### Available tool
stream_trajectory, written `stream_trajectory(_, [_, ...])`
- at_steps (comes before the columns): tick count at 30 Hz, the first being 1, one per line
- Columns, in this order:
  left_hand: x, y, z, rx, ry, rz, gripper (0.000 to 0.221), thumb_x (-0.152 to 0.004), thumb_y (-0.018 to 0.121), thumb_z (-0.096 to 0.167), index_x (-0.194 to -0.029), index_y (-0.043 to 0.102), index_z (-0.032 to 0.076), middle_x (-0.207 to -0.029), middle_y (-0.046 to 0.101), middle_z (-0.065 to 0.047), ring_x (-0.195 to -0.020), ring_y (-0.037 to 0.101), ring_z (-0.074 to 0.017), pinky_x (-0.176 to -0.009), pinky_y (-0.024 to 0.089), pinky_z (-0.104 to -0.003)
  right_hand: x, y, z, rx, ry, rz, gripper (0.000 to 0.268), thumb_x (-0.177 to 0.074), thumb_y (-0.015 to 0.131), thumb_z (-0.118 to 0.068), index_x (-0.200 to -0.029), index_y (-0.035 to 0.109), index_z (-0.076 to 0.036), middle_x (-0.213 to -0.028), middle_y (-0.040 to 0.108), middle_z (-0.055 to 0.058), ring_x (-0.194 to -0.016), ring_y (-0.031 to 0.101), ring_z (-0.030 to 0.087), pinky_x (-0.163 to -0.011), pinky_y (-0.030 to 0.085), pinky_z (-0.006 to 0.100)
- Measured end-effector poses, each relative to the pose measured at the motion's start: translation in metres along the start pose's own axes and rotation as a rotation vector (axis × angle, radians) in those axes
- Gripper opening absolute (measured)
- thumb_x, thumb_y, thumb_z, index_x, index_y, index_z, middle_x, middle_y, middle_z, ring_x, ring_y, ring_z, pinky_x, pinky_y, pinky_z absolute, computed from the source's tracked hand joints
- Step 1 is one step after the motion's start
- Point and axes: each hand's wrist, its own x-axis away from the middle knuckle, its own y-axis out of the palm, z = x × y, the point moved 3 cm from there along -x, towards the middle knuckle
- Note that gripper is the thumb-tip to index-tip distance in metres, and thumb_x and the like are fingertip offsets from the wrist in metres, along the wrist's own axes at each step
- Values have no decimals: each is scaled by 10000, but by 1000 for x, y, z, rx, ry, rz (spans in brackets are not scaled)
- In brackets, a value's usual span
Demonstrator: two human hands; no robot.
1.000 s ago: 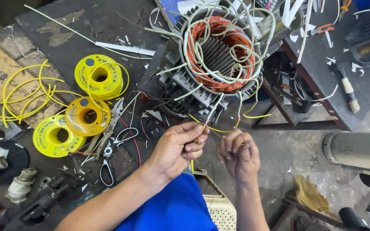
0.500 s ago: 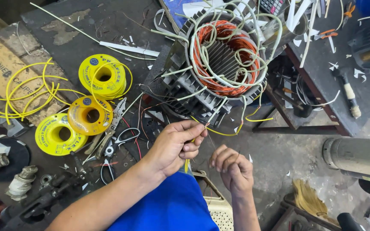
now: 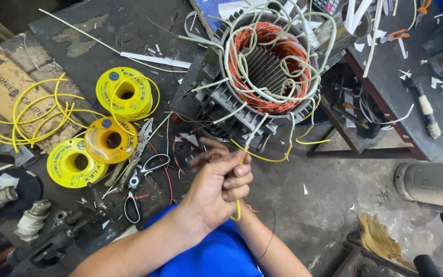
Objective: Stripping insulation from wires and connecting them to the windings of an electric motor stator.
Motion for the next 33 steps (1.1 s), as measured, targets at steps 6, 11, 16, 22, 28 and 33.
stream_trajectory(6, [-7,-7,3,-127,86,-113,187,-1138,548,100,-1143,625,-71,-766,401,-16,-516,303,-17,-363,242,-117,-15,-30,27,-385,67,-459,1006,-882,654,-699,-1422,528,139,-1591,410,452,-1185,652,554,-962,575,460])
stream_trajectory(11, [-1,-9,11,-281,195,-115,156,-1075,638,90,-1122,689,-50,-729,499,-51,-505,256,-40,-425,171,-182,48,-83,-42,-205,454,86,498,-969,804,-241,-1320,691,95,-1292,722,236,-1187,704,334,-1025,588,442])
stream_trajectory(16, [-1,-8,7,-545,347,-64,182,-1064,664,111,-1171,746,-12,-750,551,-57,-549,343,-57,-460,233,-207,-4,-41,-210,775,67,-160,235,-1065,575,-119,-1177,744,0,-1273,750,222,-1102,791,291,-882,700,344])
stream_trajectory(22, [5,-7,2,-966,556,54,98,-1074,643,193,-1024,714,148,-721,527,10,-638,471,-62,-513,377,-248,-61,22,-218,1341,-181,-401,339,-1048,650,-109,-1379,661,-36,-1255,743,134,-897,772,289,-686,595,395])
stream_trajectory(28, [1,-12,-1,-921,636,39,263,-1067,625,190,-823,613,93,-613,498,-16,-530,431,-94,-466,312,-310,-83,34,-198,1223,-62,-502,413,-1036,685,-130,-1442,634,-78,-1046,767,87,-838,758,281,-705,553,410])
stream_trajectory(33, [-7,-14,-3,-671,486,-4,118,-1085,653,121,-1063,721,28,-716,521,14,-593,464,-51,-471,359,-222,-74,26,-235,824,26,-432,294,-1091,597,-183,-1300,711,-11,-1053,662,80,-968,648,189,-866,501,302])
